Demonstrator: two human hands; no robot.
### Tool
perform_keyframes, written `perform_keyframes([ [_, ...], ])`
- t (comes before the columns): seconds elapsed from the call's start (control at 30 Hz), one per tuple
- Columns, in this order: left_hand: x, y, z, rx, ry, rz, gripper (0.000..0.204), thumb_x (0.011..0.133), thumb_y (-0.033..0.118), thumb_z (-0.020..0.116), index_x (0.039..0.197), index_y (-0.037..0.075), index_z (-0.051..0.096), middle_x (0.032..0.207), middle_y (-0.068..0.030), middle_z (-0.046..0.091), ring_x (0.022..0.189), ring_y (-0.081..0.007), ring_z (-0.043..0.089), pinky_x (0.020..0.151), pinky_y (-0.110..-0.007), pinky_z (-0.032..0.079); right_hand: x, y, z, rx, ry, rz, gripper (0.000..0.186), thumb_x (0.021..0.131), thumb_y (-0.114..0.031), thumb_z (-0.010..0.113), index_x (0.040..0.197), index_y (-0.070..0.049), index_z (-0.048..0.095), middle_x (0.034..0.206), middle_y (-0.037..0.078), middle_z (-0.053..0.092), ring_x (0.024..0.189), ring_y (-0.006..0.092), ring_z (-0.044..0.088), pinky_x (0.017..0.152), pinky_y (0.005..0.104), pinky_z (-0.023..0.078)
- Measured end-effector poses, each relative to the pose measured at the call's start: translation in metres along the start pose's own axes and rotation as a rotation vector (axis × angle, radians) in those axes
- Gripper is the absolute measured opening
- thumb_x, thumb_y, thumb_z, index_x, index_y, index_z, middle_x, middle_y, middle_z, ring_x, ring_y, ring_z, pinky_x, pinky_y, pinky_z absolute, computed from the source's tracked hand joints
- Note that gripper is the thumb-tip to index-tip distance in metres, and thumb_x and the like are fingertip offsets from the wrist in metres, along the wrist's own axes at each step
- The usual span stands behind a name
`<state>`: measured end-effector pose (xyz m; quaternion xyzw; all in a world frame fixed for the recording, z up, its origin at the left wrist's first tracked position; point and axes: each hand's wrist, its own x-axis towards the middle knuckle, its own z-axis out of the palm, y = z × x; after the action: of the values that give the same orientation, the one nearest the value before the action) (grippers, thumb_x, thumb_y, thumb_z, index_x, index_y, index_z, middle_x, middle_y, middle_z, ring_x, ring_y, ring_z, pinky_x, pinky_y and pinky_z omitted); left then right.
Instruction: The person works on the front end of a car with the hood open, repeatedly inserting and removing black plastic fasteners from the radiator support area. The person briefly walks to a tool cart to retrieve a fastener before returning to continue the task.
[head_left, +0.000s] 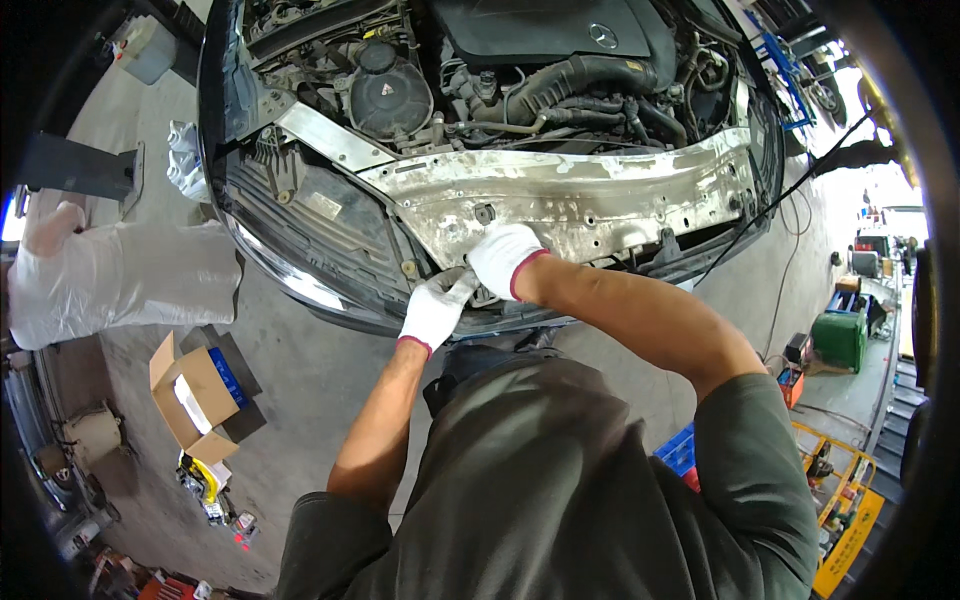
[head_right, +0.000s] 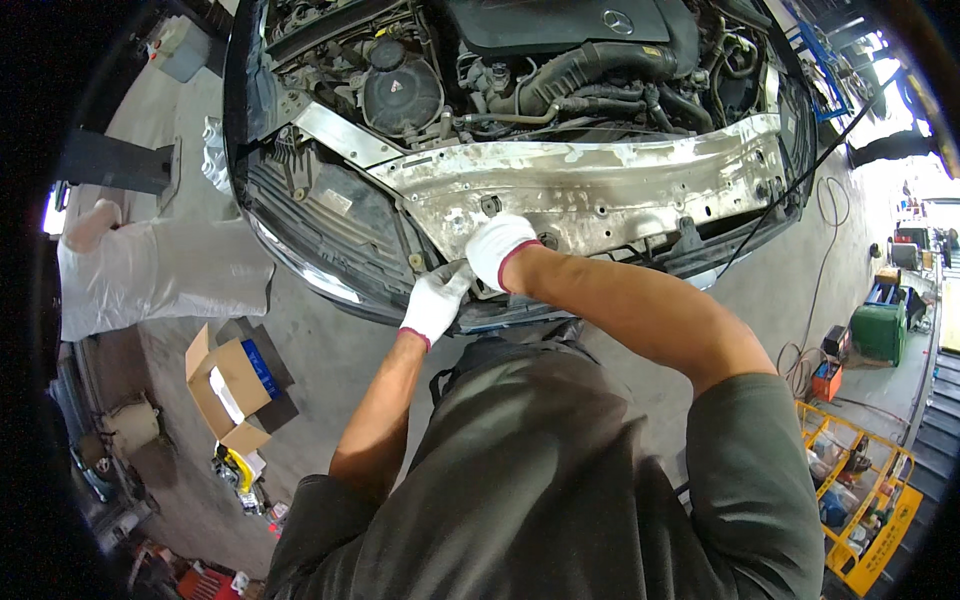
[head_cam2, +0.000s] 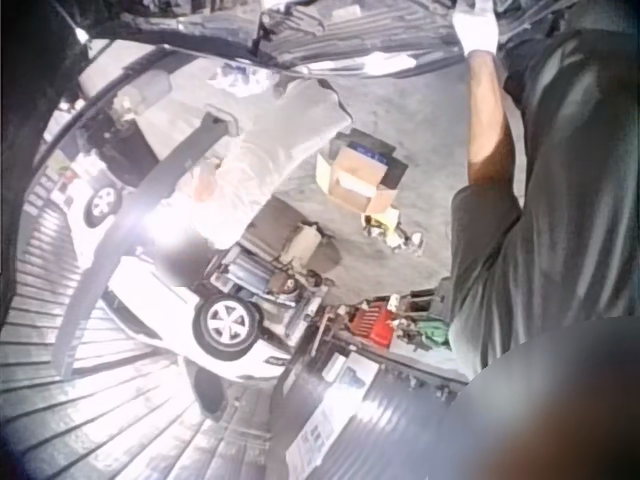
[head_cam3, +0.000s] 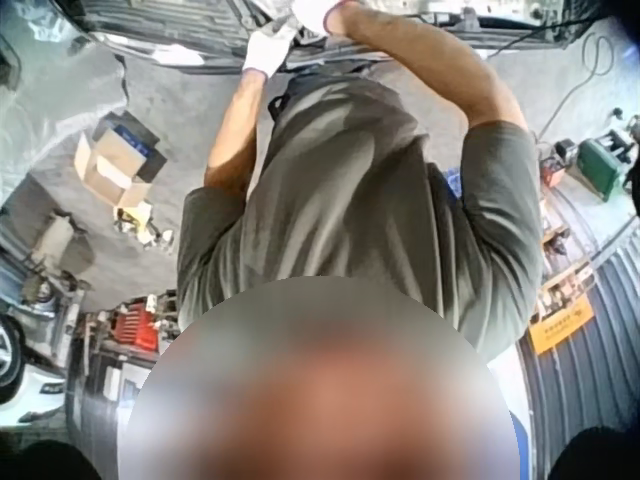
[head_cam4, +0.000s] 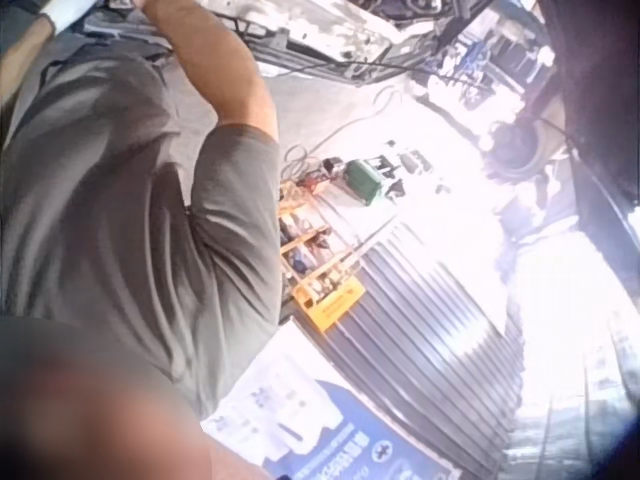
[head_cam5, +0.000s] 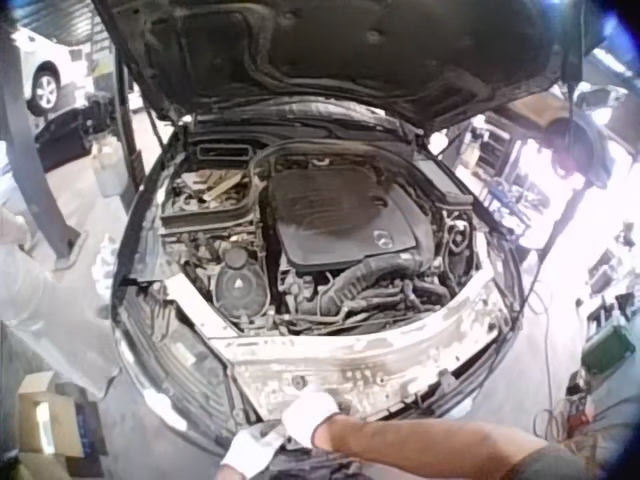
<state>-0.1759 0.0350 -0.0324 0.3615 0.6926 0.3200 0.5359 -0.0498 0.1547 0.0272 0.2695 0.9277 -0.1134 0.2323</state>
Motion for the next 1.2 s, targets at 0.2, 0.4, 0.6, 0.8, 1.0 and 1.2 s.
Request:
perform_keyframes([
  [0.2, -0.002, -0.001, -0.001, 0.013, -0.012, 0.074, 0.059, 0.097, 0.043, 0.068, 0.125, -0.009, 0.065, 0.107, -0.0157, 0.075, 0.097, -0.0156, 0.066, 0.089, -0.03, 0.052, 0.009, 0.003, 0.001, -0.005, -0.048, -0.101, 0.023, 0.079, -0.021, 0.068, 0.089, -0.004, 0.08, 0.091, 0.018, 0.076, 0.088, 0.0347, 0.073, 0.077, 0.0428, 0.057],
  [0.4, 0.004, -0.007, -0.002, 0.04, -0.023, 0.062, 0.058, 0.096, 0.041, 0.071, 0.123, -0.009, 0.066, 0.101, -0.0122, 0.075, 0.088, -0.0129, 0.063, 0.08, -0.029, 0.051, 0.017, 0.001, -0.001, -0.155, 0.152, -0.21, 0.02, 0.076, -0.017, 0.068, 0.087, -0.005, 0.08, 0.084, 0.017, 0.075, 0.081, 0.0358, 0.073, 0.07, 0.0438, 0.057],
  [0.6, 0.009, -0.019, -0.002, -0.186, -0.081, 0.113, 0.045, 0.101, 0.037, 0.065, 0.123, -0.003, 0.069, 0.082, -0.0015, 0.067, 0.07, -0.0081, 0.055, 0.062, -0.026, 0.046, 0.007, 0.004, -0.006, 0.076, -0.106, -0.128, 0.037, 0.078, -0.039, 0.067, 0.09, -0.007, 0.079, 0.089, 0.02, 0.075, 0.087, 0.0382, 0.073, 0.076, 0.0466, 0.057],
  [0.8, 0.003, -0.003, -0.018, -0.407, -0.124, -0.195, 0.04, 0.103, 0.045, 0.058, 0.085, 0.01, 0.063, 0.055, 0.0052, 0.042, 0.042, -0.0097, 0.032, 0.041, -0.028, 0.025, 0.003, 0.002, -0.008, 0.053, -0.032, -0.125, 0.043, 0.082, -0.049, 0.063, 0.095, -0.011, 0.079, 0.088, 0.019, 0.075, 0.086, 0.0387, 0.072, 0.078, 0.0474, 0.057],
  [1.0, 0.013, -0.014, -0.03, -1.115, -0.064, -0.272, 0.036, 0.108, 0.031, 0.051, 0.125, 0.003, 0.062, 0.06, 0.006, 0.033, 0.046, -0.0082, 0.03, 0.04, -0.024, 0.025, -0.016, 0.039, -0.029, 0.485, 0.187, 0.116, 0.048, 0.091, -0.052, 0.059, 0.106, -0.01, 0.077, 0.093, 0.02, 0.075, 0.088, 0.0372, 0.072, 0.082, 0.0435, 0.057],
  [1.2, 0.014, -0.013, -0.025, -1.131, -0.03, -0.18, 0.034, 0.105, 0.023, 0.052, 0.13, 0.003, 0.063, 0.064, 0.007, 0.041, 0.051, -0.006, 0.036, 0.044, -0.022, 0.029, -0.04, 0.088, -0.012, 0.513, 0.078, 0.152, 0.047, 0.087, -0.047, 0.066, 0.111, -0.008, 0.076, 0.098, 0.022, 0.074, 0.092, 0.0371, 0.073, 0.085, 0.0429, 0.057],
])
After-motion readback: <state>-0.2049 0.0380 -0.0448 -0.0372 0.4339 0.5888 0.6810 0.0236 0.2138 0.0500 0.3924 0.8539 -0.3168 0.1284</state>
